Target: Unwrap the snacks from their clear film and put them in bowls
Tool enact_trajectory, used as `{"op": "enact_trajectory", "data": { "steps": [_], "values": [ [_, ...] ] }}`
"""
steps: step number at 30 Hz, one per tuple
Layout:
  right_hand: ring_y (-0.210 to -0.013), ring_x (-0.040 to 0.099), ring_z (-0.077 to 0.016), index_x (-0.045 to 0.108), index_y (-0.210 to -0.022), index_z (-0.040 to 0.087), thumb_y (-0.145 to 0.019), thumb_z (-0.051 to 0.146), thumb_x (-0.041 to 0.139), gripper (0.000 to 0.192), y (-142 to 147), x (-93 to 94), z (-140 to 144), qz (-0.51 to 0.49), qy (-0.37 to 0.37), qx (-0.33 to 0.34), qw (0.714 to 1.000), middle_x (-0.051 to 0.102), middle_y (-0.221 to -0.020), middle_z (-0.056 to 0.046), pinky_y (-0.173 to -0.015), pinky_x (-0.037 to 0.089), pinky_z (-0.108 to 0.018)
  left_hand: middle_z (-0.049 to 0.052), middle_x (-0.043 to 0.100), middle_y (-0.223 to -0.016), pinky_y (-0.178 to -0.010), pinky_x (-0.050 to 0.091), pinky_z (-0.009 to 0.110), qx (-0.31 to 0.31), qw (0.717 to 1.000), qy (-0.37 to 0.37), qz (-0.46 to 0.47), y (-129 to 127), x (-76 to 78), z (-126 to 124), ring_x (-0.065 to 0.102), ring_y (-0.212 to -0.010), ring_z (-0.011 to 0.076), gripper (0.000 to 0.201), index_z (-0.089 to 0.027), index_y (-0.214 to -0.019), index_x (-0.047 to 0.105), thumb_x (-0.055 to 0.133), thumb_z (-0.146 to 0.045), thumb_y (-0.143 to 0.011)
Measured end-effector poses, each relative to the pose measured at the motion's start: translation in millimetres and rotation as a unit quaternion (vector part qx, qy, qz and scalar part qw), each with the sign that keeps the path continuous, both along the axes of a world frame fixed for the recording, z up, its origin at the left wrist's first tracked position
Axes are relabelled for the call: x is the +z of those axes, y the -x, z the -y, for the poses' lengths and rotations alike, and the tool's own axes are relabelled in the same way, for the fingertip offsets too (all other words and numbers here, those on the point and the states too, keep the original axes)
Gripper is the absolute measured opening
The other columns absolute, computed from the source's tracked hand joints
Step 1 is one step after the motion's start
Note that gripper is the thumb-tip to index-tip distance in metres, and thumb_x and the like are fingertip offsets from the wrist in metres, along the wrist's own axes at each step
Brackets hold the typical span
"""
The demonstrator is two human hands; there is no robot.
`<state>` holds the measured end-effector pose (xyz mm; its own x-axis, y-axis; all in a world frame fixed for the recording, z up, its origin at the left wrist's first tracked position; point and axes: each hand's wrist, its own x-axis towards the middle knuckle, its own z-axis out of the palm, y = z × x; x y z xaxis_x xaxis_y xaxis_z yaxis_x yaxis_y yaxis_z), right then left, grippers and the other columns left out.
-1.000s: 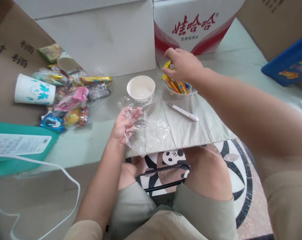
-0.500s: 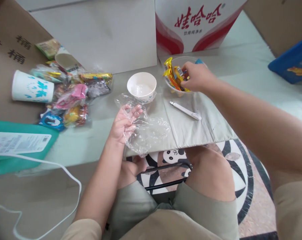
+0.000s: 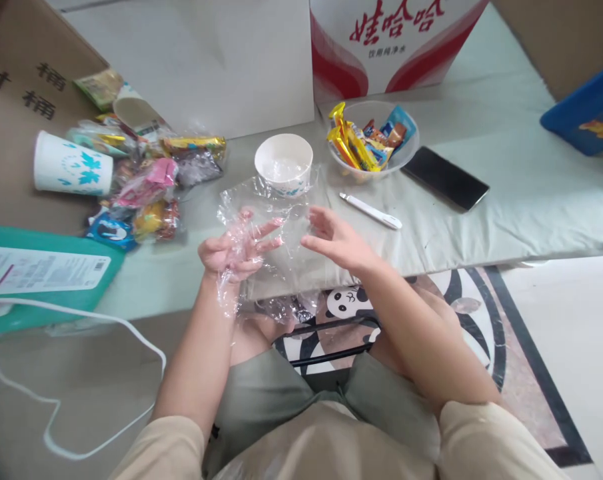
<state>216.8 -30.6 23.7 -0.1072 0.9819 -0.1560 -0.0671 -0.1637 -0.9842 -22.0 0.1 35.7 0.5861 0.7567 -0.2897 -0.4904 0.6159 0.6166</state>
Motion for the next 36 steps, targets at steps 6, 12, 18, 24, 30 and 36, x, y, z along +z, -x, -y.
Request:
{"op": "enact_trajectory", "data": {
  "steps": [6,12,18,24,30,36],
  "values": [
    [-0.055,0.057,-0.0097,0.055,-0.083,0.024,-0.080,0.061,0.074,0.041,12.9,-11.5,-0.8,-0.067,-0.011,-0.079,0.995,0.060,-0.067,0.004,-0.055,0.051,-0.026,0.017,0.073,-0.125,-0.039,0.024,0.012,-0.004,0.978,-0.085,-0.191,4.3,-15.1,-2.5,0.075,-0.108,0.0310,0.085,-0.028,-0.134,0.048,0.089,-0.035,-0.060],
    [-0.041,0.031,-0.0065,0.055,-0.086,0.024,-0.088,0.045,0.067,0.025,-12.8,-10.5,-4.3,0.135,-0.063,-0.169,0.974,0.039,-0.051,0.010,-0.043,0.024,-0.024,0.009,0.078,-0.105,-0.043,0.039,0.014,0.149,0.870,-0.150,-0.445,-8.2,-29.3,-10.8,0.075,-0.078,0.0171,0.038,-0.019,-0.108,0.064,0.078,-0.026,-0.073],
    [-0.050,0.037,-0.0085,0.063,-0.084,0.021,-0.088,0.032,0.065,0.012,-38.2,-11.9,1.3,0.285,-0.104,-0.224,0.926,0.043,-0.055,0.007,-0.053,0.031,-0.027,0.001,0.071,-0.067,-0.043,0.044,0.017,0.293,0.843,-0.160,-0.422,-7.2,-30.5,-24.2,0.067,-0.053,0.0118,0.014,-0.018,-0.082,0.065,0.069,-0.032,-0.084],
    [-0.051,0.048,-0.0090,0.062,-0.092,0.021,-0.093,0.029,0.058,0.009,-48.3,-15.5,-0.9,0.242,-0.086,-0.234,0.938,0.063,-0.067,0.003,-0.054,0.037,-0.025,0.006,0.077,-0.076,-0.062,0.060,0.026,0.184,0.904,-0.172,-0.346,-1.0,-30.3,-22.2,0.075,-0.067,0.0173,0.044,-0.017,-0.091,0.068,0.084,-0.051,-0.069],
    [-0.052,0.053,-0.0102,0.064,-0.094,0.022,-0.093,0.037,0.063,0.015,-56.3,-18.9,-1.9,0.241,-0.094,-0.238,0.936,0.061,-0.065,0.003,-0.054,0.042,-0.026,0.001,0.070,-0.060,-0.042,0.049,0.021,0.195,0.874,-0.201,-0.396,3.1,-31.5,-20.0,0.067,-0.047,0.0143,0.050,-0.016,-0.088,0.069,0.084,-0.059,-0.067],
    [-0.053,0.048,-0.0082,0.066,-0.086,0.023,-0.087,0.040,0.069,0.018,-66.5,-27.9,-1.3,0.174,-0.112,-0.235,0.950,0.068,-0.089,-0.002,-0.045,0.038,-0.024,0.001,0.076,-0.069,-0.056,0.060,0.025,0.122,0.906,-0.212,-0.345,10.4,-24.0,-13.1,0.074,-0.060,0.0171,0.043,-0.019,-0.096,0.068,0.089,-0.038,-0.064]
  ]
}}
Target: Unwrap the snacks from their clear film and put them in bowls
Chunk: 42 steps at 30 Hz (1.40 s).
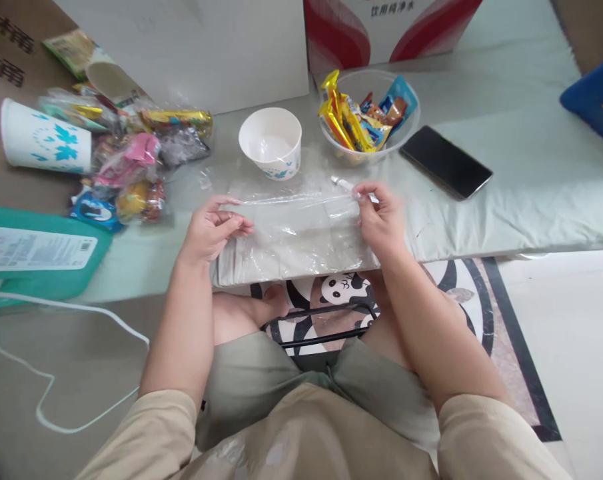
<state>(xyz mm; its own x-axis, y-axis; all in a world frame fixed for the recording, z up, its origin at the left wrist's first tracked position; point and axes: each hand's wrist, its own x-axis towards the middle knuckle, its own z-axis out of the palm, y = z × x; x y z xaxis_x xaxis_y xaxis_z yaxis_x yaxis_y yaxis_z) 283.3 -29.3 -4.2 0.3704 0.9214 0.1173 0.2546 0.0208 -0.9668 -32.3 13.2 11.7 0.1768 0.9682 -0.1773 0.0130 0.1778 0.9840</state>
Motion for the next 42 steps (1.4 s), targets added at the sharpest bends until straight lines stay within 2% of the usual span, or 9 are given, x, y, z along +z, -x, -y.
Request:
{"op": "enact_trajectory", "data": {
  "steps": [9,14,19,23,30,33,36,39,42],
  "values": [
    [-0.060,0.048,-0.0067,0.055,-0.061,0.019,-0.069,0.026,0.070,0.018,-15.3,-9.4,-5.2,-0.192,-0.039,0.043,0.980,0.065,-0.110,-0.002,-0.053,0.041,-0.027,0.005,0.077,-0.076,-0.057,0.058,0.022,0.079,0.997,0.005,0.008,-9.1,-4.6,-5.2,0.072,-0.063,0.0136,0.015,-0.017,-0.060,0.064,0.074,-0.017,-0.071],
    [-0.079,0.060,-0.0175,0.056,-0.055,0.021,-0.070,0.032,0.061,0.019,-19.0,-7.2,-8.3,-0.226,-0.043,0.001,0.973,0.062,-0.079,-0.005,-0.065,0.047,-0.032,0.005,0.071,-0.065,-0.061,0.058,0.025,0.077,0.997,-0.004,0.032,-10.1,-3.3,-8.4,0.070,-0.065,0.0150,0.023,-0.017,-0.059,0.067,0.066,-0.027,-0.080],
    [-0.067,0.054,-0.0143,0.063,-0.076,0.022,-0.076,0.033,0.067,0.011,-12.1,-2.9,-2.6,-0.051,0.024,0.037,0.998,0.056,-0.068,0.001,-0.067,0.047,-0.031,0.001,0.065,-0.062,-0.058,0.053,0.019,0.117,0.988,-0.093,-0.031,-9.4,-9.5,-11.0,0.065,-0.062,0.0105,0.021,-0.018,-0.056,0.062,0.073,-0.024,-0.073],
    [-0.064,0.053,-0.0131,0.063,-0.107,0.025,-0.071,0.017,0.069,0.038,-9.9,2.5,7.6,0.083,0.057,0.116,0.988,0.061,-0.077,0.003,-0.066,0.048,-0.031,0.001,0.070,-0.098,-0.060,0.056,0.020,0.101,0.993,-0.063,-0.015,-5.6,-9.1,-9.6,0.071,-0.083,0.0142,0.032,-0.022,-0.085,0.064,0.072,-0.008,-0.058],
    [-0.118,0.060,-0.0274,0.061,-0.110,0.026,-0.080,0.030,0.072,0.033,-16.4,21.5,3.4,0.147,-0.062,0.085,0.983,0.064,-0.119,-0.009,-0.092,0.056,-0.043,0.007,0.065,-0.124,-0.049,0.053,0.018,-0.017,1.000,0.016,-0.008,-2.5,0.1,-2.5,0.070,-0.081,0.0152,0.051,-0.022,-0.100,0.064,0.068,-0.004,-0.052],
    [-0.105,0.067,-0.0236,0.060,-0.115,0.025,-0.082,0.047,0.073,0.042,2.5,24.0,-4.4,0.030,0.004,0.229,0.973,0.068,-0.112,-0.009,-0.088,0.059,-0.041,0.008,0.068,-0.120,-0.047,0.052,0.020,-0.086,0.995,0.049,0.015,-10.8,5.2,3.1,0.070,-0.074,0.0156,0.051,-0.023,-0.101,0.066,0.075,-0.008,-0.053],
    [-0.093,0.069,-0.0199,0.060,-0.120,0.021,-0.071,0.047,0.081,0.059,30.9,22.3,-6.5,-0.007,0.091,0.372,0.924,0.071,-0.110,-0.009,-0.083,0.059,-0.037,0.007,0.071,-0.113,-0.045,0.052,0.023,-0.155,0.984,0.080,0.028,-19.9,10.3,8.3,0.072,-0.067,0.0174,0.061,-0.026,-0.109,0.066,0.081,-0.011,-0.052],
    [-0.074,0.064,-0.0148,0.066,-0.096,0.018,-0.075,0.034,0.075,0.028,50.3,21.2,-3.3,0.064,0.121,0.445,0.885,0.071,-0.084,-0.003,-0.071,0.053,-0.030,0.007,0.074,-0.108,-0.053,0.058,0.027,-0.170,0.979,0.109,0.029,-23.5,11.9,8.1,0.076,-0.071,0.0213,0.077,-0.029,-0.120,0.064,0.086,-0.013,-0.048],
    [-0.063,0.055,-0.0110,0.060,-0.076,0.019,-0.081,0.029,0.065,0.012,55.0,20.2,0.5,0.066,0.104,0.456,0.881,0.062,-0.067,0.001,-0.063,0.045,-0.027,0.007,0.075,-0.111,-0.075,0.064,0.033,-0.101,0.985,0.101,0.095,-24.1,8.9,3.0,0.078,-0.091,0.0246,0.077,-0.030,-0.122,0.061,0.092,-0.030,-0.051]
  ]
}}
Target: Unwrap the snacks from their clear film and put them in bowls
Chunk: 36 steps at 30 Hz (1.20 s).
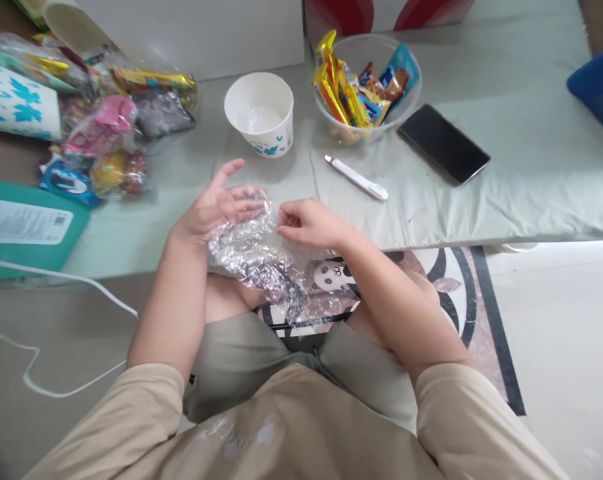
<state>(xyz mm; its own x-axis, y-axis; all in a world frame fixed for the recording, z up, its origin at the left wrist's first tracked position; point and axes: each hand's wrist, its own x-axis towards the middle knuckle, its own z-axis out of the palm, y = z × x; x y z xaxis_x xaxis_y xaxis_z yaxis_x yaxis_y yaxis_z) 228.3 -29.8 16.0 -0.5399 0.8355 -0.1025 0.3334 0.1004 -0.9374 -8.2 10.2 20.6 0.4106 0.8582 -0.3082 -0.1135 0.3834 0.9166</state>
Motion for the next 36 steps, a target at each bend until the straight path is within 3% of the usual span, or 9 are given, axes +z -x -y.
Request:
{"op": "enact_trajectory", "data": {
  "steps": [3,6,10,15,19,22,26,32,36],
  "values": [
    [-0.066,0.059,-0.0121,0.057,-0.081,0.021,-0.084,0.036,0.064,0.017,-1.1,-2.9,1.0,-0.076,0.005,-0.092,0.993,0.066,-0.076,-0.001,-0.062,0.048,-0.028,0.012,0.075,-0.118,-0.090,0.063,0.041,0.043,0.996,0.009,0.072,-6.7,-3.4,-1.4,0.073,-0.115,0.0313,0.069,-0.024,-0.116,0.063,0.080,-0.066,-0.064],
    [-0.069,0.065,-0.0142,0.053,-0.083,0.024,-0.086,0.043,0.063,0.022,-2.1,-5.7,-1.3,-0.101,-0.005,-0.210,0.972,0.066,-0.080,-0.002,-0.063,0.054,-0.029,0.019,0.074,-0.122,-0.092,0.062,0.052,-0.021,0.995,0.031,0.088,-21.6,-5.0,4.6,0.068,-0.125,0.0402,0.084,-0.019,-0.111,0.066,0.061,-0.089,-0.065],
    [-0.079,0.070,-0.0149,0.054,-0.089,0.024,-0.087,0.045,0.064,0.023,-7.7,-7.5,-3.4,-0.107,-0.028,-0.313,0.943,0.066,-0.085,-0.001,-0.067,0.057,-0.027,0.017,0.078,-0.111,-0.089,0.064,0.049,-0.073,0.996,0.035,0.032,-40.0,-8.9,13.3,0.075,-0.109,0.0363,0.064,-0.019,-0.104,0.070,0.089,-0.058,-0.057],
    [-0.077,0.072,-0.0169,0.060,-0.104,0.023,-0.077,0.041,0.075,0.036,-20.6,-11.5,1.7,-0.118,0.043,-0.201,0.971,0.073,-0.085,-0.002,-0.065,0.057,-0.029,0.008,0.081,-0.098,-0.086,0.065,0.038,0.027,0.998,-0.031,-0.050,-40.7,-13.9,13.5,0.079,-0.093,0.0237,0.023,-0.019,-0.094,0.071,0.079,-0.029,-0.075],
    [-0.066,0.069,-0.0150,0.063,-0.091,0.021,-0.086,0.036,0.064,0.016,-20.8,-12.7,3.9,-0.039,-0.004,-0.213,0.976,0.073,-0.078,-0.003,-0.063,0.053,-0.029,0.008,0.081,-0.095,-0.078,0.065,0.033,-0.012,0.996,-0.061,-0.064,-30.3,-12.6,10.6,0.079,-0.088,0.0219,0.039,-0.020,-0.115,0.069,0.075,-0.026,-0.077],
    [-0.061,0.068,-0.0152,0.062,-0.102,0.024,-0.092,0.038,0.057,0.018,-17.8,-11.8,2.2,-0.059,0.006,-0.245,0.968,0.071,-0.072,0.000,-0.061,0.054,-0.030,0.004,0.078,-0.077,-0.059,0.060,0.027,-0.031,0.993,-0.057,-0.100,-26.9,-13.1,7.7,0.076,-0.066,0.0196,0.041,-0.021,-0.118,0.067,0.073,-0.028,-0.078],
    [-0.063,0.068,-0.0160,0.061,-0.119,0.032,-0.095,0.043,0.054,0.027,-18.8,-13.8,-0.4,-0.093,0.038,-0.256,0.962,0.069,-0.073,0.003,-0.064,0.057,-0.033,-0.003,0.071,-0.063,-0.045,0.051,0.024,0.024,0.991,-0.061,-0.114,-26.8,-15.0,5.7,0.068,-0.048,0.0163,0.035,-0.027,-0.114,0.068,0.070,-0.028,-0.080],
    [-0.067,0.066,-0.0158,0.064,-0.078,0.025,-0.089,0.044,0.059,0.023,-24.1,-19.1,-1.5,-0.151,0.014,-0.223,0.963,0.069,-0.077,-0.002,-0.067,0.059,-0.035,0.002,0.071,-0.064,-0.048,0.057,0.031,0.007,0.999,-0.014,-0.052,-19.9,-7.7,10.1,0.071,-0.056,0.0210,0.012,-0.022,-0.083,0.071,0.073,-0.030,-0.074],
    [-0.092,0.069,-0.0201,0.065,-0.074,0.024,-0.084,0.029,0.061,0.012,-24.0,-18.4,-2.7,-0.138,-0.029,-0.224,0.965,0.068,-0.104,-0.005,-0.072,0.061,-0.037,0.006,0.073,-0.067,-0.054,0.060,0.035,-0.021,0.998,-0.014,-0.053,-15.8,-6.1,7.6,0.071,-0.056,0.0214,0.013,-0.018,-0.064,0.070,0.072,-0.030,-0.068]
  ]
}}
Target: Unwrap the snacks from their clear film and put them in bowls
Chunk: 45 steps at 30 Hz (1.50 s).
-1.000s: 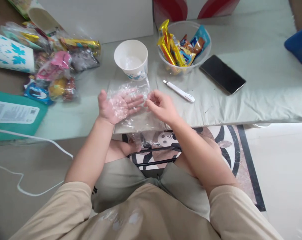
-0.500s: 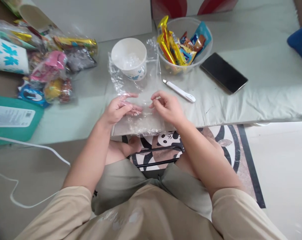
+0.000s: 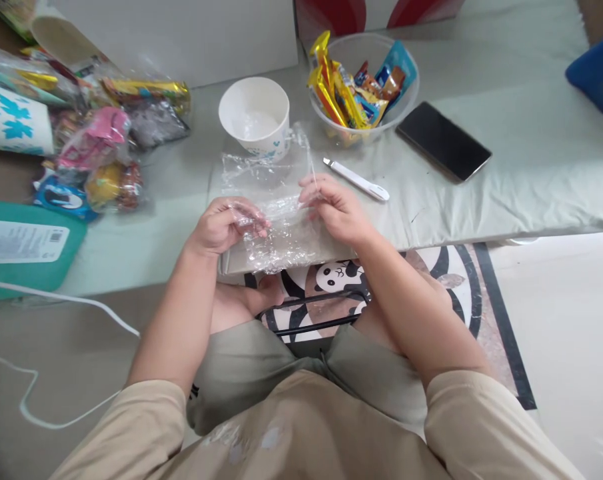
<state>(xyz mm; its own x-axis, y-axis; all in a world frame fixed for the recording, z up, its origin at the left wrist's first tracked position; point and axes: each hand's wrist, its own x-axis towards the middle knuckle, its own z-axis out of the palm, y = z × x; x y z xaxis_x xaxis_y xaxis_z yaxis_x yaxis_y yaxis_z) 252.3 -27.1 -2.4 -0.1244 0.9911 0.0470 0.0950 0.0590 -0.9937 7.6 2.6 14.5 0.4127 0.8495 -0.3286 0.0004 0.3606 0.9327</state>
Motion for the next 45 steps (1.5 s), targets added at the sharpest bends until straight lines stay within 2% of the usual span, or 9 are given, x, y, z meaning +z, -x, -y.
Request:
{"op": "enact_trajectory", "data": {
  "steps": [8,15,20,25,28,32,35,38,45],
  "values": [
    [-0.123,0.059,-0.0274,0.068,-0.071,0.023,-0.085,0.017,0.057,0.019,-8.7,-5.3,1.9,0.177,-0.123,-0.147,0.965,0.060,-0.113,-0.007,-0.103,0.052,-0.049,0.008,0.069,-0.067,-0.060,0.062,0.034,0.113,0.992,-0.018,-0.044,-4.0,-20.4,-6.0,0.076,-0.071,0.0250,0.051,-0.016,-0.070,0.069,0.064,-0.063,-0.088],
    [-0.126,0.060,-0.0315,0.067,-0.117,0.025,-0.087,0.030,0.057,0.032,-8.3,-2.8,9.1,0.236,-0.247,-0.024,0.940,0.068,-0.113,-0.008,-0.107,0.049,-0.056,0.007,0.072,-0.071,-0.067,0.062,0.031,0.164,0.975,-0.127,-0.080,-5.5,-28.1,-7.3,0.075,-0.078,0.0218,0.055,-0.018,-0.079,0.072,0.061,-0.071,-0.086],
    [-0.127,0.060,-0.0316,0.070,-0.082,0.027,-0.090,0.016,0.054,0.020,-7.5,-8.6,16.3,0.272,-0.310,0.012,0.911,0.071,-0.092,-0.003,-0.107,0.042,-0.061,0.004,0.069,-0.070,-0.064,0.059,0.026,0.166,0.976,-0.131,-0.054,-4.0,-25.2,-10.3,0.071,-0.071,0.0164,0.052,-0.018,-0.070,0.066,0.062,-0.067,-0.087],
    [-0.135,0.053,-0.0340,0.072,-0.076,0.028,-0.089,0.011,0.050,0.031,-11.6,-11.2,21.6,0.293,-0.345,0.031,0.891,0.068,-0.122,-0.001,-0.110,0.038,-0.067,-0.002,0.062,-0.078,-0.069,0.059,0.025,0.191,0.973,-0.124,0.021,-0.2,-23.0,-13.5,0.072,-0.082,0.0164,0.041,-0.022,-0.079,0.056,0.084,-0.051,-0.072],
    [-0.137,0.052,-0.0315,0.071,-0.104,0.030,-0.094,0.025,0.054,0.020,-12.4,-12.0,20.4,0.226,-0.268,-0.017,0.936,0.061,-0.136,-0.006,-0.113,0.043,-0.061,-0.001,0.062,-0.092,-0.076,0.061,0.028,0.177,0.976,-0.119,0.050,1.3,-22.3,-11.9,0.073,-0.100,0.0216,0.050,-0.024,-0.088,0.053,0.091,-0.043,-0.062],
    [-0.139,0.053,-0.0305,0.034,-0.151,0.034,-0.092,0.061,0.059,0.070,-1.3,-21.4,14.8,0.080,-0.112,-0.049,0.989,0.047,-0.152,-0.012,-0.108,0.052,-0.057,0.003,0.061,-0.098,-0.081,0.063,0.038,0.141,0.983,-0.094,0.069,-1.6,-16.8,-6.2,0.071,-0.112,0.0290,0.048,-0.024,-0.091,0.051,0.081,-0.056,-0.072],
    [-0.127,0.063,-0.0288,0.019,-0.158,0.037,-0.086,0.069,0.065,0.092,14.1,-25.3,14.7,0.011,-0.048,-0.013,0.999,0.054,-0.146,-0.012,-0.100,0.059,-0.052,0.004,0.062,-0.108,-0.083,0.063,0.044,0.110,0.986,-0.073,0.103,-7.4,-11.8,-2.1,0.069,-0.118,0.0328,0.057,-0.026,-0.100,0.051,0.081,-0.062,-0.068],
    [-0.111,0.070,-0.0257,0.018,-0.160,0.040,-0.090,0.064,0.064,0.088,22.2,-19.8,18.0,0.010,-0.031,-0.043,0.999,0.064,-0.131,-0.010,-0.086,0.063,-0.045,0.005,0.062,-0.121,-0.083,0.062,0.045,0.081,0.989,-0.078,0.091,-11.5,-15.3,-0.1,0.070,-0.116,0.0322,0.083,-0.035,-0.123,0.045,0.094,-0.045,-0.057],
    [-0.085,0.072,-0.0195,0.015,-0.160,0.041,-0.091,0.054,0.066,0.087,11.5,-12.1,15.7,-0.007,-0.009,-0.087,0.996,0.070,-0.122,-0.006,-0.066,0.061,-0.036,0.007,0.064,-0.125,-0.079,0.063,0.034,0.087,0.976,-0.199,-0.033,0.7,-45.7,-8.7,0.076,-0.095,0.0206,0.081,-0.043,-0.144,0.037,0.084,-0.038,-0.077]
  ]
}}
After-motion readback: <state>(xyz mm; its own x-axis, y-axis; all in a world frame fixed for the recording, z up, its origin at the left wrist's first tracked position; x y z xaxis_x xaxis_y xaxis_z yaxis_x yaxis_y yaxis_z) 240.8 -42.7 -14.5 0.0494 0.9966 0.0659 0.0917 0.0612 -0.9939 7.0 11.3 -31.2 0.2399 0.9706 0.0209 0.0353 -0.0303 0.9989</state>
